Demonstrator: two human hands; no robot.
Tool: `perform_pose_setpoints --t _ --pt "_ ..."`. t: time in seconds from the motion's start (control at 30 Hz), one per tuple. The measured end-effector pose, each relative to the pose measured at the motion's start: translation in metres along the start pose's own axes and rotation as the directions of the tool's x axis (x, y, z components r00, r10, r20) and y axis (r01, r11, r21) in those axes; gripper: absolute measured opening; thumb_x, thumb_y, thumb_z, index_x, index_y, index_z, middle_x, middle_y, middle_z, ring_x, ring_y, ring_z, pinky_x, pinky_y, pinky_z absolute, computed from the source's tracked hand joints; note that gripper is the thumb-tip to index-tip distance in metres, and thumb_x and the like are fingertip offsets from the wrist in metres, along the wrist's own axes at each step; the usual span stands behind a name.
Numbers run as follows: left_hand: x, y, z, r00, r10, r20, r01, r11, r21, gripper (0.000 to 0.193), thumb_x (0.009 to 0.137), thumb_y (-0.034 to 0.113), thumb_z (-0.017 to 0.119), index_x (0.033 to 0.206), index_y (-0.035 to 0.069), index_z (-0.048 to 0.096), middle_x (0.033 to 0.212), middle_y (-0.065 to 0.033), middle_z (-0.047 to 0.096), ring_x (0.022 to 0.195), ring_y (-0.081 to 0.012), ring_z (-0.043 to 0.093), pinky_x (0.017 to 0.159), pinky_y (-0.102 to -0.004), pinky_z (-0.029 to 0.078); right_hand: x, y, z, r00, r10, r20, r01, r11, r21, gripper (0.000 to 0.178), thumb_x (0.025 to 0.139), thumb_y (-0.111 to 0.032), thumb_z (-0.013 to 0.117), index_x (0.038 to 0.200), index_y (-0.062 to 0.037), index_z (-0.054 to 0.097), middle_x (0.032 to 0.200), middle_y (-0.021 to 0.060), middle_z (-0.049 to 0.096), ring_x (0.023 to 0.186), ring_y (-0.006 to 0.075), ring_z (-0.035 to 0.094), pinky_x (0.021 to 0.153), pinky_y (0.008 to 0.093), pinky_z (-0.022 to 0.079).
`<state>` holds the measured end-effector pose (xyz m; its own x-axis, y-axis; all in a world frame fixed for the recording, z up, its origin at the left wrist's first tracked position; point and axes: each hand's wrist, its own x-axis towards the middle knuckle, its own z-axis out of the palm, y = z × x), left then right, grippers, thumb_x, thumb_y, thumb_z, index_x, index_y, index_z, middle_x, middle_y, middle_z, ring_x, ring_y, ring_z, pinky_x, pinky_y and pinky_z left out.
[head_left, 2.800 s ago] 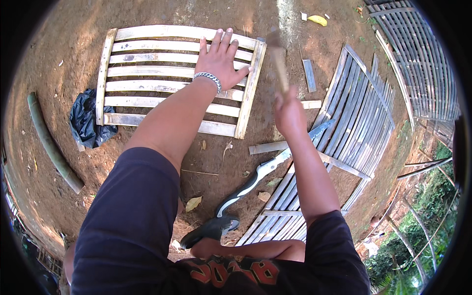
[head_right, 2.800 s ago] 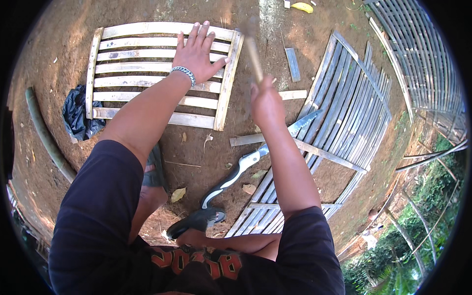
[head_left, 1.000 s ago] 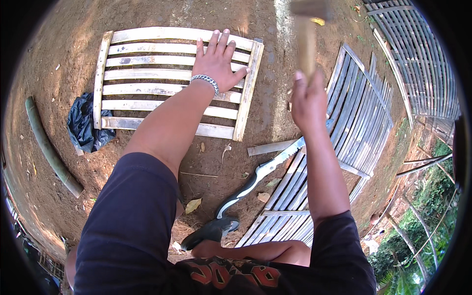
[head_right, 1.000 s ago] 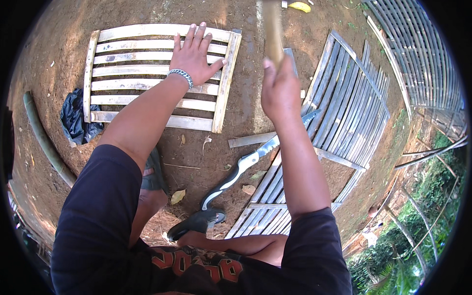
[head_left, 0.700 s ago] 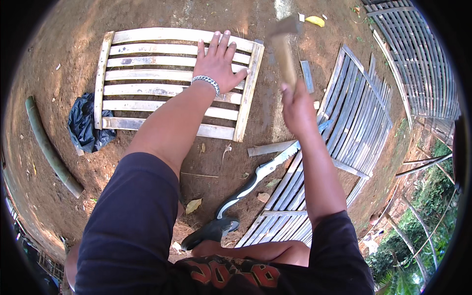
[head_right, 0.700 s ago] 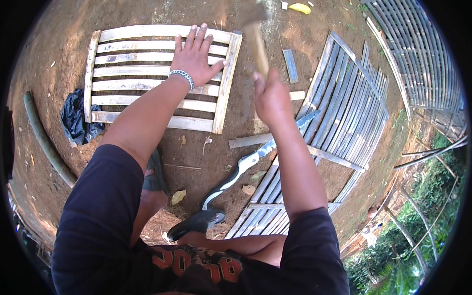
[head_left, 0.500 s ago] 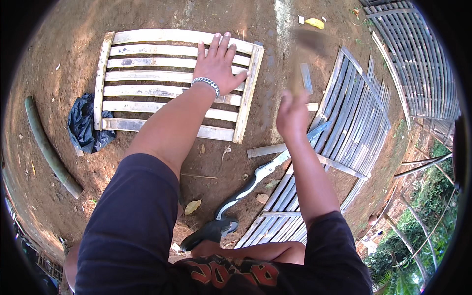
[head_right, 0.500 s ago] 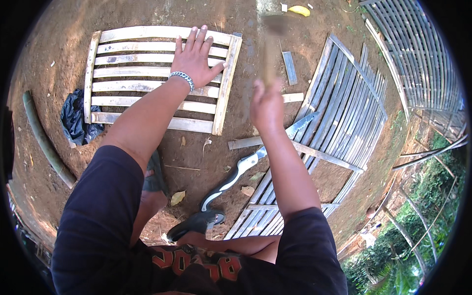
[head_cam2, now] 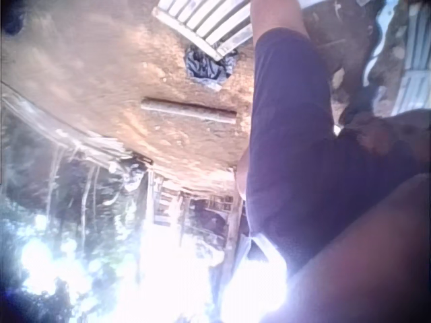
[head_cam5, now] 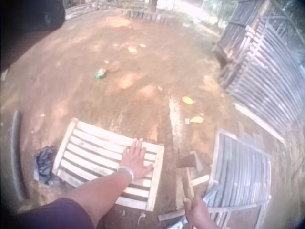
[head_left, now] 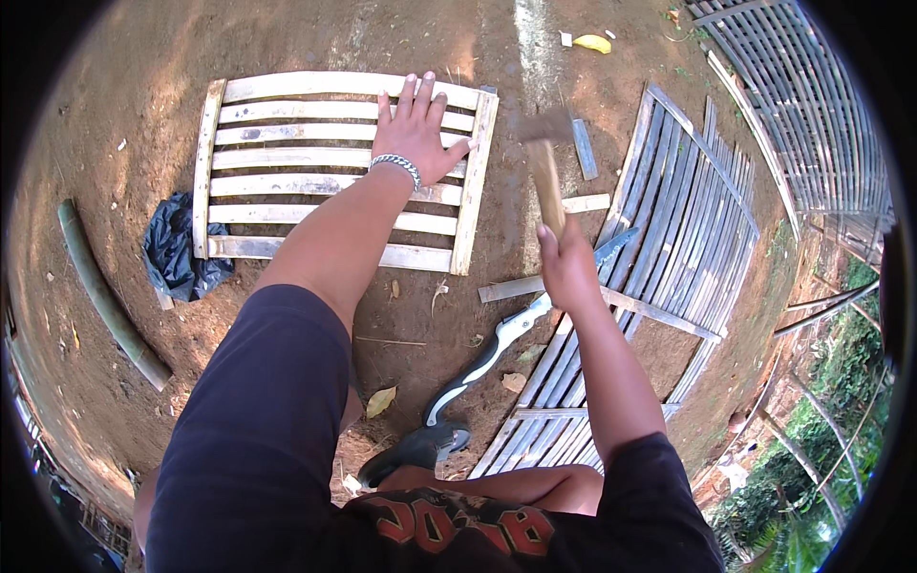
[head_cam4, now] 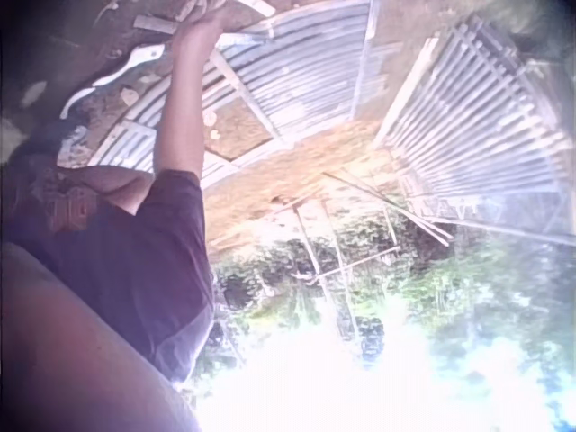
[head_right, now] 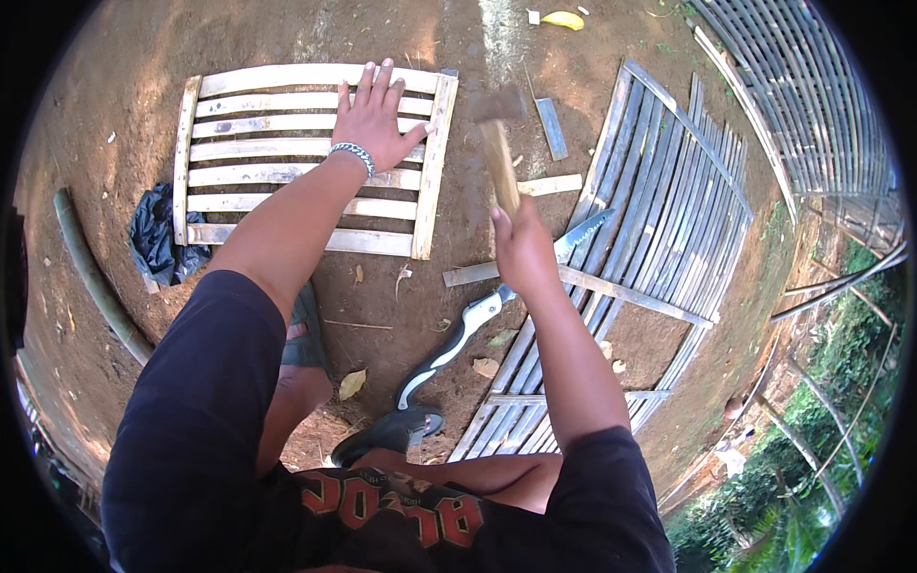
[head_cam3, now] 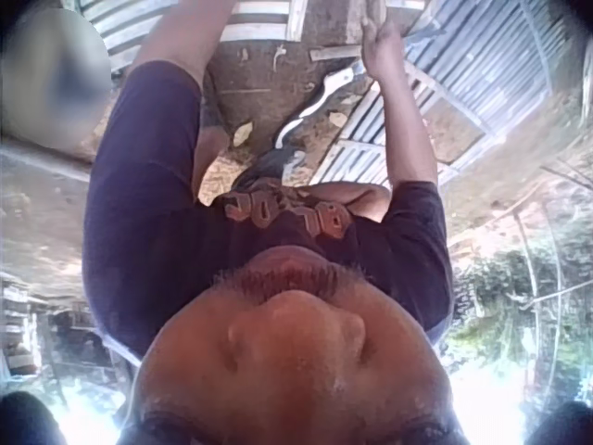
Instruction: The person uses a hammer to drive nails into a wooden slat frame, securing the slats to the side rails. They repeatedly hammer the nails, flip the frame to check alignment, and continue hammering until the frame is assembled. The person then places the finished frame onto a stack of similar frames.
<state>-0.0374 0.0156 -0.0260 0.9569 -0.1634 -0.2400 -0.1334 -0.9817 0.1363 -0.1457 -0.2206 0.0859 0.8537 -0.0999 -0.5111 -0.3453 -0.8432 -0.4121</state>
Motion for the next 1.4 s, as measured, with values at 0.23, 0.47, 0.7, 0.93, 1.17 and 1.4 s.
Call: perform_pose_setpoints --t 0.23,0.47,0.7,0.93,1.17,1.4 --pt "0.024 -0.007 -0.015 0.998 -0.001 0.064 0.005 0.998 -0.065 0.068 0.101 0.046 0.051 0.156 0.01 0.033 0.163 -0.0114 0.029 0.153 -0.0299 0.02 0.123 -0.0628 0.009 -0.151 0.071 -0.018 0.942 0.331 0.054 -0.33 0.887 0.324 0.026 0.106 -0.025 0.054 0.113 0.0 0.05 0.067 0.0109 0.058 0.056 0.0211 0.061 0.052 0.0381 0.047" --pt "0.061 -0.037 -0.091 0.946 0.304 0.115 -0.306 0.952 -0.002 0.053 0.096 0.045 0.064 0.136 0.01 0.06 0.135 -0.0158 0.062 0.134 -0.0314 0.048 0.115 -0.0562 0.03 -0.233 0.068 -0.009 0.918 0.379 0.121 -0.366 0.684 0.632 0.021 0.107 -0.021 0.053 0.115 -0.0025 0.047 0.069 0.0028 0.053 0.05 0.0119 0.054 0.045 0.0293 0.044" --pt "0.021 -0.074 -0.269 0.948 0.272 0.164 -0.192 0.901 -0.389 0.053 0.104 0.046 0.054 0.137 0.004 0.056 0.118 -0.0177 0.07 0.095 -0.0215 0.072 0.079 -0.0358 0.061 -0.238 0.063 -0.02 0.931 0.343 0.124 -0.338 0.685 0.645 0.025 0.106 -0.024 0.055 0.114 -0.0012 0.048 0.069 0.004 0.056 0.051 0.013 0.056 0.046 0.0304 0.046" --pt "-0.034 -0.146 -0.395 0.943 -0.184 -0.277 -0.118 0.594 -0.796 0.039 0.109 0.032 0.046 0.126 -0.001 0.057 0.098 -0.0124 0.073 0.081 -0.0181 0.07 0.075 -0.0319 0.061 -0.223 0.065 -0.023 0.953 0.293 0.084 -0.253 0.606 0.754 0.025 0.107 -0.025 0.054 0.117 -0.003 0.047 0.071 0.0043 0.056 0.051 0.0129 0.056 0.046 0.0302 0.047" --pt "-0.109 -0.172 -0.227 0.719 -0.696 -0.001 -0.248 -0.255 -0.934 0.035 0.112 0.02 0.028 0.13 -0.005 0.043 0.106 -0.019 0.06 0.091 -0.0288 0.066 0.083 -0.0438 0.063 -0.228 0.063 -0.016 0.95 0.292 0.114 -0.273 0.594 0.756 0.026 0.107 -0.025 0.054 0.118 -0.0026 0.047 0.072 0.0056 0.055 0.051 0.0146 0.056 0.045 0.0309 0.048" --pt "-0.148 -0.163 -0.022 0.53 -0.768 0.359 -0.295 -0.564 -0.771 0.038 0.112 0.024 0.027 0.14 0.002 0.037 0.128 -0.0239 0.06 0.109 -0.0354 0.066 0.099 -0.0562 0.056 -0.253 0.076 0.014 0.901 0.376 0.216 -0.407 0.558 0.723 0.027 0.106 -0.026 0.056 0.117 -0.0035 0.047 0.071 0.0055 0.054 0.051 0.0152 0.055 0.045 0.0321 0.047"
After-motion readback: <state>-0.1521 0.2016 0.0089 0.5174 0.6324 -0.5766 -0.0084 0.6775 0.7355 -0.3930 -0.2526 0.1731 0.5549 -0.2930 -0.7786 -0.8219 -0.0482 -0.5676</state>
